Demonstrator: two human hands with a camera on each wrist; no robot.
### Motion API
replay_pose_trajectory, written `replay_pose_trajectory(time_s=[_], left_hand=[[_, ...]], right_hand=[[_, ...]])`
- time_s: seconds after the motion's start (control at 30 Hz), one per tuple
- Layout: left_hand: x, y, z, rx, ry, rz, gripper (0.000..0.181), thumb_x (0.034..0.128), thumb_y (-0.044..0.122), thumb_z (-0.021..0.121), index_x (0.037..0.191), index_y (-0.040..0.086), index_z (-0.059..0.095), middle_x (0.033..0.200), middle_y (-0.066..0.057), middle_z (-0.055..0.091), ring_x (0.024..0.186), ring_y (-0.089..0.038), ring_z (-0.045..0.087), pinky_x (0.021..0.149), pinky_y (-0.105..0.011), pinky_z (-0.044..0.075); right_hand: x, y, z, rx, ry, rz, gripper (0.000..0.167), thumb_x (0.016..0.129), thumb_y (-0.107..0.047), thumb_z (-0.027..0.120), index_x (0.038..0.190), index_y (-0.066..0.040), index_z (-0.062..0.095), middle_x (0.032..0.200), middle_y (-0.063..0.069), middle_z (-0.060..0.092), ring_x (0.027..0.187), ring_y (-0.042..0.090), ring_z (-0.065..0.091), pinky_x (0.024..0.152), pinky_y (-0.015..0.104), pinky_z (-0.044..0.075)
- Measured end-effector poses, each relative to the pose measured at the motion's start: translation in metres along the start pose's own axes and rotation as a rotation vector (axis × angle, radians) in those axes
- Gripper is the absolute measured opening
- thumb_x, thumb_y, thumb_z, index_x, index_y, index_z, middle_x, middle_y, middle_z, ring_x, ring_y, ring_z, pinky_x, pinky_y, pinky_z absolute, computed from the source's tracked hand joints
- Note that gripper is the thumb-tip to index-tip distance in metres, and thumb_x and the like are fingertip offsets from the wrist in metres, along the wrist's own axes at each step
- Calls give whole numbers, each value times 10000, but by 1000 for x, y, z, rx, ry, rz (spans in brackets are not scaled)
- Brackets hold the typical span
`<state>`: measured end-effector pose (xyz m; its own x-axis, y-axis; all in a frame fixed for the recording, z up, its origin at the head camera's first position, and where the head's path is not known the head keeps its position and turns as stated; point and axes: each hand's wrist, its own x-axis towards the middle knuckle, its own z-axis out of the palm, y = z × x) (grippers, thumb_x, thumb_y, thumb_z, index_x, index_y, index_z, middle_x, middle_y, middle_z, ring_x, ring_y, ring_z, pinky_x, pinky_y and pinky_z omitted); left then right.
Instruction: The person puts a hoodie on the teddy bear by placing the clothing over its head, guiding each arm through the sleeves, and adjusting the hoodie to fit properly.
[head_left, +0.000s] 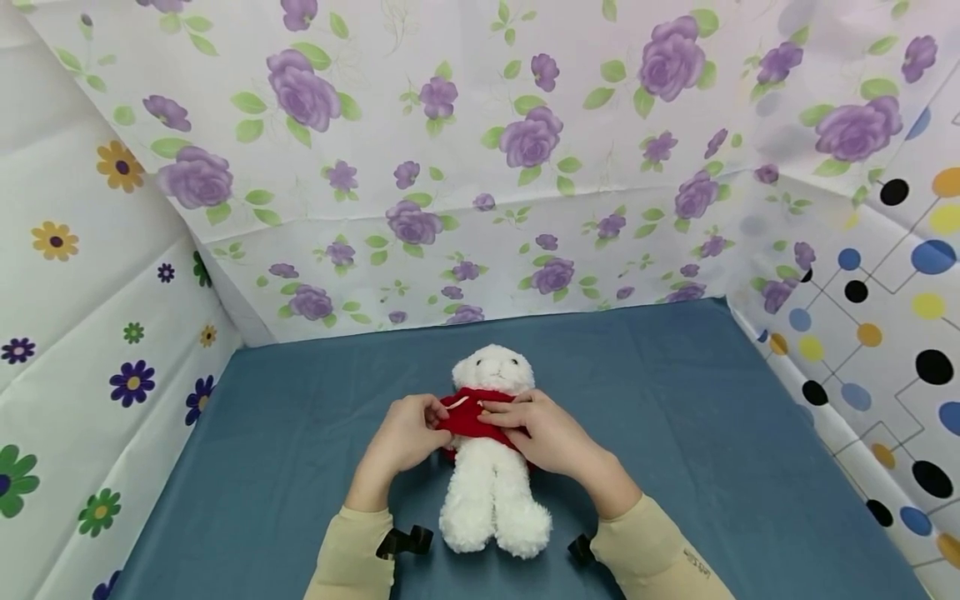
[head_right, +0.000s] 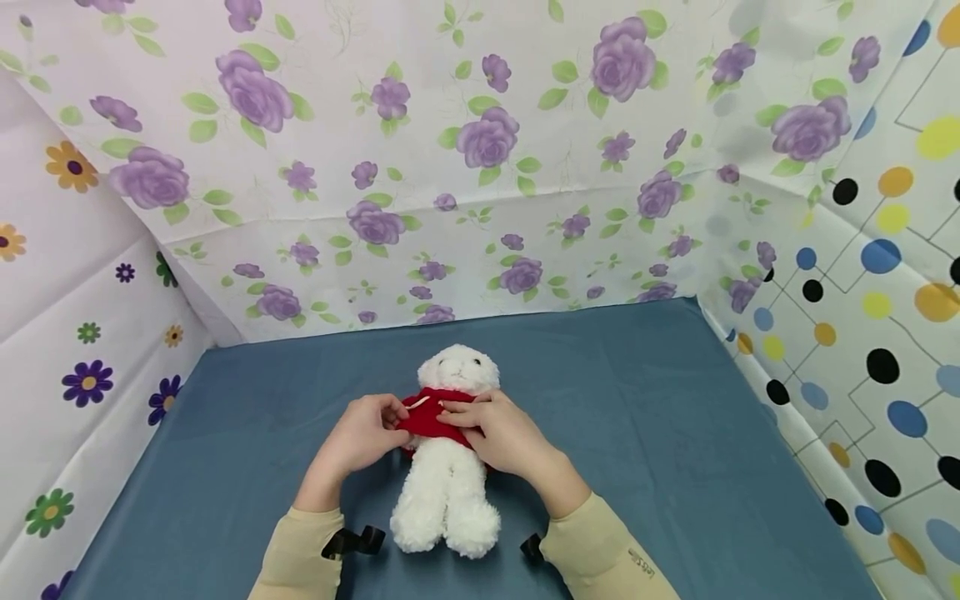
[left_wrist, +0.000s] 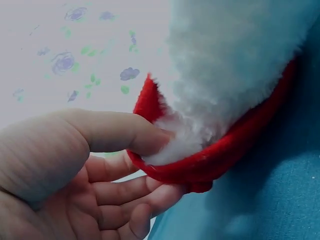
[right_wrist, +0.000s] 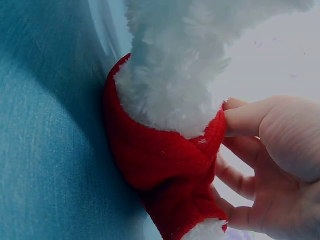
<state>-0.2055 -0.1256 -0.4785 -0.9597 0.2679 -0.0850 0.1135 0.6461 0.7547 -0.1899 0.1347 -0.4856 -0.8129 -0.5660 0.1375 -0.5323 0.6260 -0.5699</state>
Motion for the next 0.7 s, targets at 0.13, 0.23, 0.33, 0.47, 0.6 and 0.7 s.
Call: replay_pose_trajectory(time_s=[0.13,0.23,0.33,0.47,0.6,0.7], left_hand=[[-1,1,2,16,24,-17,155,870,30,836,876,66,686,753,-24,637,609,-196,564,580,-340,516],[-1,2,5,38,48,-8,197,880,38,841,808,75,661,681,-18,615,545,-183,534,539,-333,489],[-1,3,8,73,91,10,238,890,47,836,763,83,637,626,-11,582,504,-169,491,504,-325,451],[0,4,11,137,132,-10,259,884,48,823,736,99,615,610,-7,563,488,-170,458,489,-316,412],[2,4,15,220,166,-57,274,851,36,818,715,124,597,626,-5,557,510,-185,476,492,-317,403],[4,4,20,284,209,-78,288,831,9,795,691,141,580,627,-1,546,525,-185,500,486,-314,399]], right_hand=[[-1,0,1,2,-3,3,412,1043,-109,704,1446,-189,687,1549,-15,575,1280,265,540,983,430,509],[-1,0,1,3,-5,11,411,1046,-112,700,1448,-196,686,1553,-25,571,1272,261,535,973,422,512],[0,-1,2,1,-5,9,406,1048,-115,697,1447,-191,687,1555,-25,569,1291,264,530,984,425,506],[1,-2,2,-8,-2,-1,397,1048,-118,698,1439,-186,693,1553,-20,570,1313,273,528,1002,432,496],[0,-3,2,-8,2,-2,389,1048,-121,700,1430,-194,699,1551,-25,570,1294,268,533,984,424,499],[0,-3,2,-6,1,0,387,1046,-123,704,1426,-203,703,1548,-34,572,1298,268,528,989,422,500]])
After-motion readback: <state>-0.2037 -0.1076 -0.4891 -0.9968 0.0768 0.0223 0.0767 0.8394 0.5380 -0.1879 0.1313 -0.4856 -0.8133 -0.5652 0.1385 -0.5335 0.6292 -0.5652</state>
